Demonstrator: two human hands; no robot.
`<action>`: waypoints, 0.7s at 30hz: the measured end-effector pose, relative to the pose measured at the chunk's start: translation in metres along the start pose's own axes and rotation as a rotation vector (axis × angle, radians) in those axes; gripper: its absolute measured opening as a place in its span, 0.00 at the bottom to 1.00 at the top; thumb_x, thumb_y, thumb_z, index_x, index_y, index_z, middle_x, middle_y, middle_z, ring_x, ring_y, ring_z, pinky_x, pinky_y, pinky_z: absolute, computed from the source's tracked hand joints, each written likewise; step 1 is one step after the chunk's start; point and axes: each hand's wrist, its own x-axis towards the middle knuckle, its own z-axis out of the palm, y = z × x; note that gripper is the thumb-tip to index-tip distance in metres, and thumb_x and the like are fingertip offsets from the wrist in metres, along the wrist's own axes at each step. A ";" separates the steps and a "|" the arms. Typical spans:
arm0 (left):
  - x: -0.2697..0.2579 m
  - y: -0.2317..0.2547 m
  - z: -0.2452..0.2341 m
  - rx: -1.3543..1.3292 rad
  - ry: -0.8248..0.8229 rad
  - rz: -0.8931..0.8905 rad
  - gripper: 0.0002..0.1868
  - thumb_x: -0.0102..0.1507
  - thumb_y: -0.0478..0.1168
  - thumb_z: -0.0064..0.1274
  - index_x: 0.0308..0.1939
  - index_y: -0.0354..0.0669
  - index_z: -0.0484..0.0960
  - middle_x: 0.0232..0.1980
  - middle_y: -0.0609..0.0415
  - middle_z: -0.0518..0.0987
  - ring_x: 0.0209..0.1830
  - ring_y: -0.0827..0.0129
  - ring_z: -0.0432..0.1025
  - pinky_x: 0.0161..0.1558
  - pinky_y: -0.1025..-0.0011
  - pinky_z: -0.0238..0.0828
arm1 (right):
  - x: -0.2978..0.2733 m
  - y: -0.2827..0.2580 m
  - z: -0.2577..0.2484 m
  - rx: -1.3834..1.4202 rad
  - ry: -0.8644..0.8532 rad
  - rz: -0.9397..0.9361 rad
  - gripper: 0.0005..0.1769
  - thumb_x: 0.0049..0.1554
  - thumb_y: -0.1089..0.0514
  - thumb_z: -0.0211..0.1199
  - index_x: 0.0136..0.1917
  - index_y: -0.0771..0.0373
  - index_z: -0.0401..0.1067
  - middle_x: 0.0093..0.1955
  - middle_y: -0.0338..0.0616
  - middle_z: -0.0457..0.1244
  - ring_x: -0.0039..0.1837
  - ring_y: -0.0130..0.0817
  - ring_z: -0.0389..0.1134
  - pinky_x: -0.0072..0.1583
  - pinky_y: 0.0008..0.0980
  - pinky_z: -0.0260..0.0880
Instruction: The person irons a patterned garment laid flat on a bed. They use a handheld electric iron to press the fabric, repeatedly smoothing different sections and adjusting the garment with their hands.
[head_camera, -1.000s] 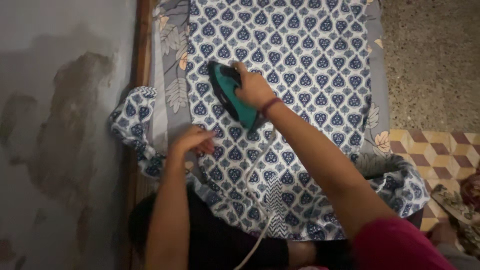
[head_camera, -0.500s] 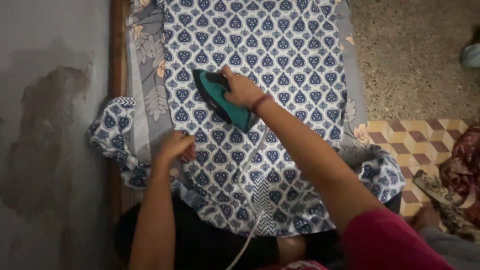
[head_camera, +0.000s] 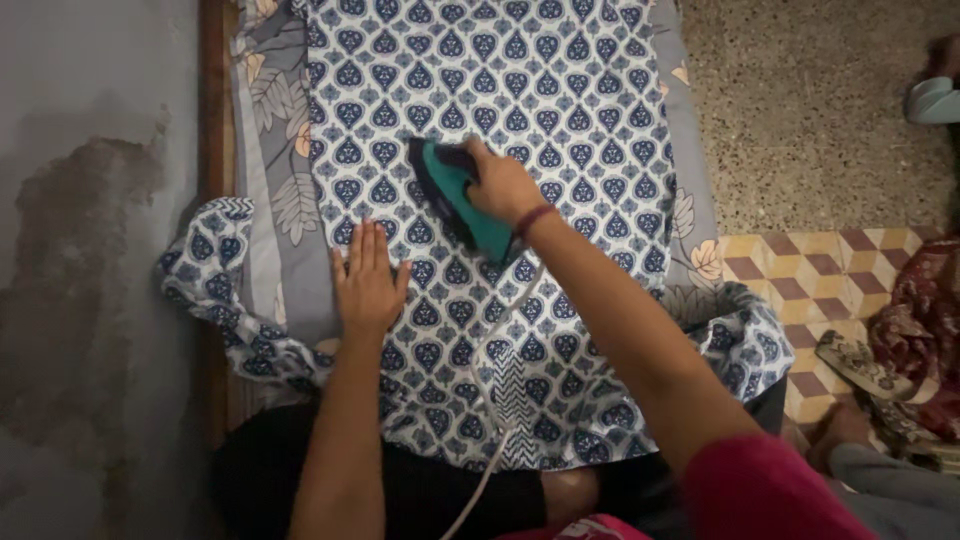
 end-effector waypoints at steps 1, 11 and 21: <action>-0.005 0.001 0.000 0.015 0.007 0.007 0.39 0.70 0.60 0.41 0.77 0.36 0.62 0.82 0.45 0.58 0.82 0.57 0.50 0.77 0.45 0.40 | 0.011 0.005 -0.002 0.003 0.002 0.010 0.34 0.52 0.60 0.60 0.71 0.52 0.59 0.47 0.63 0.69 0.51 0.61 0.72 0.54 0.53 0.73; 0.004 0.005 -0.013 0.048 -0.010 -0.014 0.39 0.68 0.59 0.42 0.76 0.38 0.63 0.81 0.49 0.59 0.81 0.60 0.52 0.76 0.47 0.41 | 0.095 0.048 -0.003 -0.178 0.114 -0.071 0.23 0.50 0.57 0.63 0.58 0.63 0.67 0.48 0.62 0.69 0.54 0.61 0.71 0.55 0.54 0.72; -0.014 0.009 -0.010 0.065 -0.069 0.023 0.35 0.70 0.56 0.39 0.76 0.39 0.64 0.81 0.49 0.59 0.83 0.59 0.50 0.77 0.46 0.41 | -0.036 0.032 -0.012 -0.164 -0.131 -0.008 0.34 0.59 0.29 0.58 0.61 0.59 0.69 0.43 0.58 0.70 0.46 0.54 0.74 0.48 0.52 0.75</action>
